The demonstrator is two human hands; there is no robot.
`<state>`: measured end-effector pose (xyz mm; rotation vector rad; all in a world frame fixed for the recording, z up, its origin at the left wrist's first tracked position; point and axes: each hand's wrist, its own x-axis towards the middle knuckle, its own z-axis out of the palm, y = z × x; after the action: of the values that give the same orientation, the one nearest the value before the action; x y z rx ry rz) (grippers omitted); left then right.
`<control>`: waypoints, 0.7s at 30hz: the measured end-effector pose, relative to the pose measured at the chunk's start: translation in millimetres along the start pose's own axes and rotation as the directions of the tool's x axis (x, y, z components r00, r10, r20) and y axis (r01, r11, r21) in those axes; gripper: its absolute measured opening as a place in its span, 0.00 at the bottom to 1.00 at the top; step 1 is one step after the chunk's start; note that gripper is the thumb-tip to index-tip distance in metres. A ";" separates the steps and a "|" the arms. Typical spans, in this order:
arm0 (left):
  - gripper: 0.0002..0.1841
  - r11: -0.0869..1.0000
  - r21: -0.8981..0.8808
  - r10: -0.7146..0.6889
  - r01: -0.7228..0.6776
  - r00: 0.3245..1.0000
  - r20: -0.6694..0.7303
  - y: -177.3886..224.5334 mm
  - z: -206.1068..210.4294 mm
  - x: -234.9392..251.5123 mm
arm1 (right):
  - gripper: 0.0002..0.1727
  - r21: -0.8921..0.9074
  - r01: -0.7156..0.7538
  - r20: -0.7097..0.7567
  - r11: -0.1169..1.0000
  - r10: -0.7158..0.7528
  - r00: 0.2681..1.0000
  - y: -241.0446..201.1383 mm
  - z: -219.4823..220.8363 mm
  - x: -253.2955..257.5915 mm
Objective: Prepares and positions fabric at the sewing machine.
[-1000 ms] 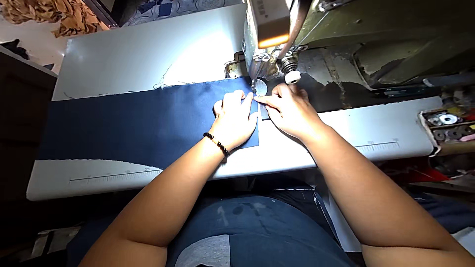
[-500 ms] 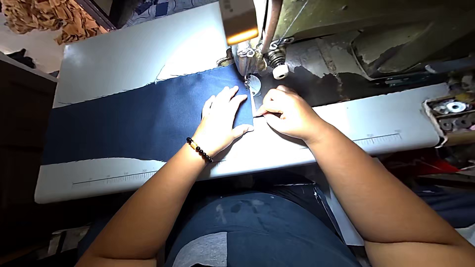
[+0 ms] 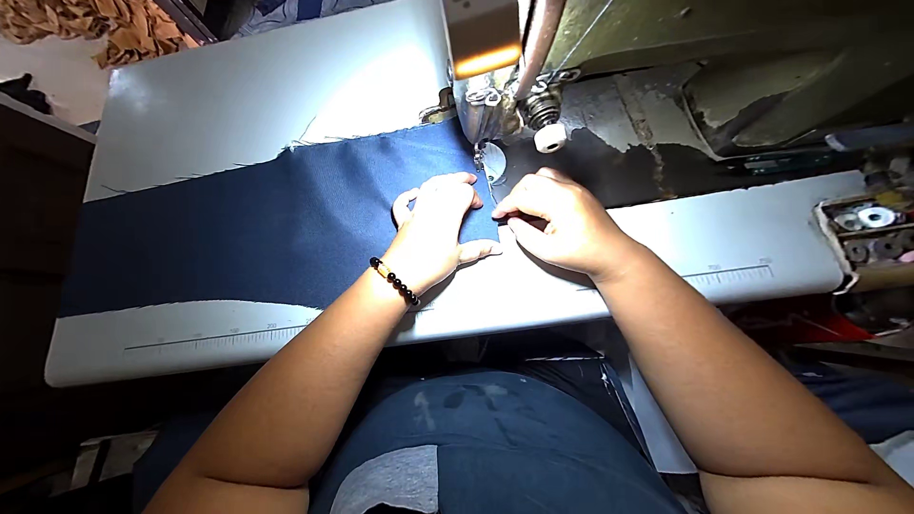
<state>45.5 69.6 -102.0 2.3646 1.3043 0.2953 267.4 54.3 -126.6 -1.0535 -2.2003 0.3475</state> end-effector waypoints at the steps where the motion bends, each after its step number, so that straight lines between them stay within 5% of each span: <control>1: 0.31 1.000 -0.009 -0.002 0.002 1.000 -0.004 -0.5 0.4 0.3 | 0.16 -0.007 -0.003 0.018 1.000 0.003 1.000 -0.8 -0.1 0.3; 11: 0.34 0.998 0.033 0.061 -0.060 0.997 -0.050 -26.1 -11.9 43.7 | 0.25 -0.311 -0.249 0.142 0.917 0.304 0.942 -16.4 0.5 11.2; 16: 0.37 0.995 0.080 0.066 -0.060 0.995 -0.078 -41.2 -20.3 76.5 | 0.23 -0.288 -0.285 0.149 0.914 0.337 0.930 -20.4 -10.2 1.0; 21: 0.40 0.988 0.153 0.038 -0.020 0.993 -0.115 -37.8 -16.9 74.6 | 0.16 -0.206 -0.190 -0.137 0.960 0.164 0.977 -28.6 -87.4 -33.2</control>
<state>50.6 154.7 -105.6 2.5290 1.3916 0.3608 323.9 6.8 -62.5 -1.3607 -2.0761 0.1182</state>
